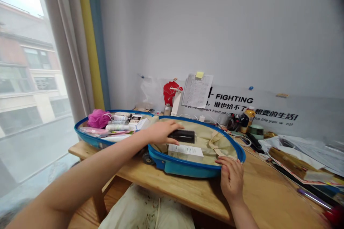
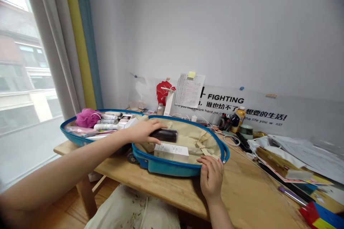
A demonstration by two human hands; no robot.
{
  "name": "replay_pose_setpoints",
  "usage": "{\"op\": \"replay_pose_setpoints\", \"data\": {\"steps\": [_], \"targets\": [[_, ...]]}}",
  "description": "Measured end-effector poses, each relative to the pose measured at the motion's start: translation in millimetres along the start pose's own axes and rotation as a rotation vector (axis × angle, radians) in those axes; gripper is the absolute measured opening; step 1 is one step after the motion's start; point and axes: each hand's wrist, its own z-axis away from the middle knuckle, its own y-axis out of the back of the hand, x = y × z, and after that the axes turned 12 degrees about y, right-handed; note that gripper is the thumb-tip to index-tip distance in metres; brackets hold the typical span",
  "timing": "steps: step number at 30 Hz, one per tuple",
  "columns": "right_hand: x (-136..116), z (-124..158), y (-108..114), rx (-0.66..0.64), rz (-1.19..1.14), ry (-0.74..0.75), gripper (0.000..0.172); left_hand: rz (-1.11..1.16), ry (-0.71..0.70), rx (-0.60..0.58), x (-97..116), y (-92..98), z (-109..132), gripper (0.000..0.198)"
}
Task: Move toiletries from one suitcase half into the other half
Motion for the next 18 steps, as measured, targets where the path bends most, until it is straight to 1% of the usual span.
{"op": "replay_pose_setpoints", "data": {"steps": [2, 4, 7, 9, 12, 15, 17, 18], "targets": [[-1, 0, 1, -0.002, 0.002, 0.002, 0.028, 0.049, -0.045, -0.066, 22, -12.0, -7, 0.063], [-1, -1, 2, -0.004, 0.003, 0.001, 0.028, 0.099, -0.073, -0.131, 32, -27.6, -14, 0.063], [0, 0, 2, -0.009, 0.001, -0.001, 0.027, 0.141, -0.098, -0.277, 34, -50.4, -22, 0.057], [1, 1, 1, -0.010, -0.004, 0.009, 0.027, 0.168, -0.086, -0.343, 31, -61.0, -25, 0.054], [2, 3, 1, -0.015, -0.010, 0.003, 0.027, 0.201, -0.063, -0.347, 28, -68.2, -27, 0.051], [2, 3, 2, -0.026, -0.020, -0.016, 0.028, 0.191, -0.082, -0.330, 29, -69.4, -28, 0.046], [1, 2, 2, -0.025, -0.020, -0.018, 0.029, 0.145, -0.058, -0.290, 29, -69.6, -27, 0.045], [1, 2, 2, -0.023, -0.019, -0.018, 0.029, 0.110, -0.019, -0.259, 29, -69.8, -27, 0.046]]}}
